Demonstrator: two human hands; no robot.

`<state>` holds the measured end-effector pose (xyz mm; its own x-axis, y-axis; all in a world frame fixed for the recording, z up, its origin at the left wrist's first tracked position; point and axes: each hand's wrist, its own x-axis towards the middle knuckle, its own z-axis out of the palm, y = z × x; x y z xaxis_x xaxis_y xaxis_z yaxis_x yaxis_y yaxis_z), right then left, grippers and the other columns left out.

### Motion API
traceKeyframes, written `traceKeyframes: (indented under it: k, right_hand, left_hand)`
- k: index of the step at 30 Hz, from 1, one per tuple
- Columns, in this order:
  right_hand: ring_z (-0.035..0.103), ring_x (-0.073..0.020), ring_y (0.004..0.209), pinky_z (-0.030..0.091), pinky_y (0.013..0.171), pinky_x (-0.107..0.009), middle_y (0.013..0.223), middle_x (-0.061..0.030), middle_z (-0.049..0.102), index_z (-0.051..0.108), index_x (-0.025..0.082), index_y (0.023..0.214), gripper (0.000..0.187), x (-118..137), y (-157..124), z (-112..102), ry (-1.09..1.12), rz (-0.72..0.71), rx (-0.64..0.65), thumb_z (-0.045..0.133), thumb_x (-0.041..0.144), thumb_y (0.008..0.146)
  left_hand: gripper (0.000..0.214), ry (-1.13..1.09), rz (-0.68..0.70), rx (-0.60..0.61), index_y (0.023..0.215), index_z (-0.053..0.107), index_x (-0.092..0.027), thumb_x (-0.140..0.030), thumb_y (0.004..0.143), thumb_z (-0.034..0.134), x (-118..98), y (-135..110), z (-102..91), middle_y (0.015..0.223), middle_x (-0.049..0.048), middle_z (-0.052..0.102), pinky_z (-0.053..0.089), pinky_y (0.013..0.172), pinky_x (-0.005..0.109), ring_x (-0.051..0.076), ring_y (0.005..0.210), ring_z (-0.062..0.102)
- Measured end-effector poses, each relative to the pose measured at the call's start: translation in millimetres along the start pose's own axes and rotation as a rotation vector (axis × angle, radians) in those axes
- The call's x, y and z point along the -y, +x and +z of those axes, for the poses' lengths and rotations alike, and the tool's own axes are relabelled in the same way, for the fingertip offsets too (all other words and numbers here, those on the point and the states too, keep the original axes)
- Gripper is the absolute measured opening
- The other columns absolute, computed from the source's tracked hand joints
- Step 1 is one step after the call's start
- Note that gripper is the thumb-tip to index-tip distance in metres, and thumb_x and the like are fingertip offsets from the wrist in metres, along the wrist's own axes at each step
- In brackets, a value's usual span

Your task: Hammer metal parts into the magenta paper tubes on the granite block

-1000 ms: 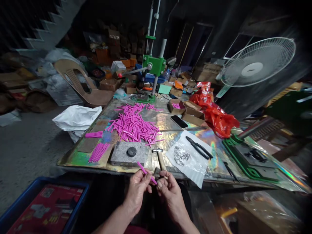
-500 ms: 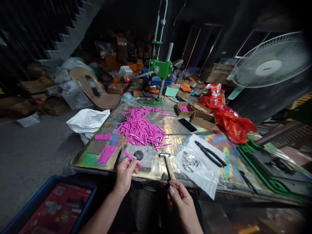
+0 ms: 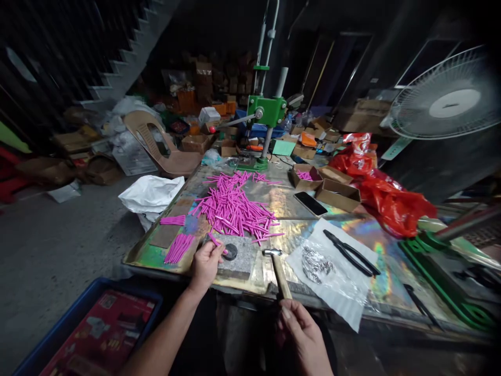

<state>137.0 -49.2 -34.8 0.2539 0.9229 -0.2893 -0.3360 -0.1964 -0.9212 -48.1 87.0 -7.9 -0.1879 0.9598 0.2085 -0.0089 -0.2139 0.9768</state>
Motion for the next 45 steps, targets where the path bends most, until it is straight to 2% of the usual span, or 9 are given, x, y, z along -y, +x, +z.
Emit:
traceKeyframes:
  k: [7,11,16,20,24,30,34,40,45]
  right_hand:
    - [0.041,-0.0113,0.044,0.034,0.041,-0.022,0.052,0.0043,0.046,0.055,0.018,0.076,0.031,11.9,5.2,-8.1,-0.147,-0.059,-0.031,0.061,0.047,0.069]
    - [0.05,-0.0176,0.055,0.041,0.053,-0.027,0.06,-0.0004,0.055,0.055,0.02,0.074,0.029,31.4,23.6,-18.3,-0.559,-0.244,-0.165,0.053,0.049,0.069]
    - [0.053,-0.0224,0.062,0.036,0.059,-0.032,0.068,-0.0049,0.055,0.051,0.022,0.071,0.017,33.2,48.1,-18.0,-1.019,-0.263,-0.113,0.051,0.038,0.068]
    - [0.044,-0.0171,0.05,0.029,0.053,-0.028,0.054,0.004,0.043,0.046,0.022,0.078,0.02,28.5,57.8,-15.2,-0.841,-0.093,-0.11,0.055,0.026,0.06]
    - [0.035,-0.0118,0.038,0.027,0.042,-0.024,0.047,0.0084,0.035,0.044,0.021,0.077,0.013,39.8,59.9,-13.2,-0.694,0.031,0.017,0.043,0.028,0.067]
    - [0.042,-0.0089,0.043,0.031,0.041,-0.02,0.058,0.0076,0.041,0.043,0.021,0.084,0.016,79.7,36.7,9.6,-0.335,-0.041,0.273,0.05,0.029,0.072]
    - [0.048,-0.0112,0.05,0.038,0.044,-0.021,0.063,0.0042,0.05,0.052,0.022,0.087,0.016,102.0,20.6,27.6,-0.513,-0.275,0.307,0.054,0.03,0.074]
    - [0.063,-0.021,0.081,0.051,0.067,-0.027,0.092,-0.0063,0.068,0.054,0.021,0.117,0.039,143.6,9.3,45.2,-0.9,-0.736,0.364,0.05,0.023,0.079]
    - [0.064,-0.021,0.085,0.052,0.069,-0.027,0.101,-0.0072,0.066,0.045,0.025,0.127,0.048,157.9,5.3,50.1,-0.973,-1.103,0.225,0.05,0.017,0.079]
  left_hand:
    - [0.009,0.131,0.068,0.047,0.067,0.058,-0.017,-0.024,0.071,0.055,5.4,-0.1,-1.9,0.053,-0.0036,0.059,0.042,0.042,0.018,0.008,0.04,0.048]
    - [0.011,0.282,0.129,0.149,0.07,0.059,-0.018,-0.024,0.075,0.051,9.4,2.3,-5.6,0.061,-0.0013,0.059,0.044,0.048,0.019,0.011,0.049,0.053]
    - [0.014,0.524,0.323,0.319,0.071,0.059,-0.019,-0.019,0.077,0.047,-1.8,7.2,-8.1,0.063,0.0005,0.058,0.042,0.057,0.022,0.013,0.06,0.055]
    - [0.016,0.602,0.412,0.402,0.07,0.058,-0.018,-0.016,0.077,0.045,-13.6,8.9,-5.9,0.064,0.0015,0.057,0.041,0.06,0.023,0.014,0.063,0.055]
    - [0.018,0.618,0.437,0.414,0.067,0.056,-0.017,-0.015,0.078,0.043,-17.6,8.6,-3.7,0.061,0.0014,0.055,0.039,0.058,0.023,0.014,0.061,0.054]
    - [0.018,0.62,0.443,0.416,0.064,0.054,-0.018,-0.013,0.078,0.043,-21.8,7.2,-3.5,0.062,0.0011,0.056,0.039,0.058,0.023,0.014,0.061,0.054]
    - [0.019,0.635,0.433,0.408,0.062,0.054,-0.018,-0.013,0.077,0.044,-23.8,6.4,-3.2,0.061,0.0009,0.056,0.038,0.057,0.023,0.014,0.061,0.054]
    - [0.02,0.609,0.447,0.401,0.064,0.055,-0.018,-0.007,0.075,0.042,-19.2,6.3,-2.0,0.06,0.0006,0.055,0.038,0.056,0.022,0.013,0.059,0.052]
    - [0.021,0.582,0.488,0.392,0.062,0.054,-0.018,-0.004,0.074,0.043,-18.2,5.6,-2.1,0.058,-0.0001,0.052,0.037,0.054,0.022,0.013,0.056,0.05]
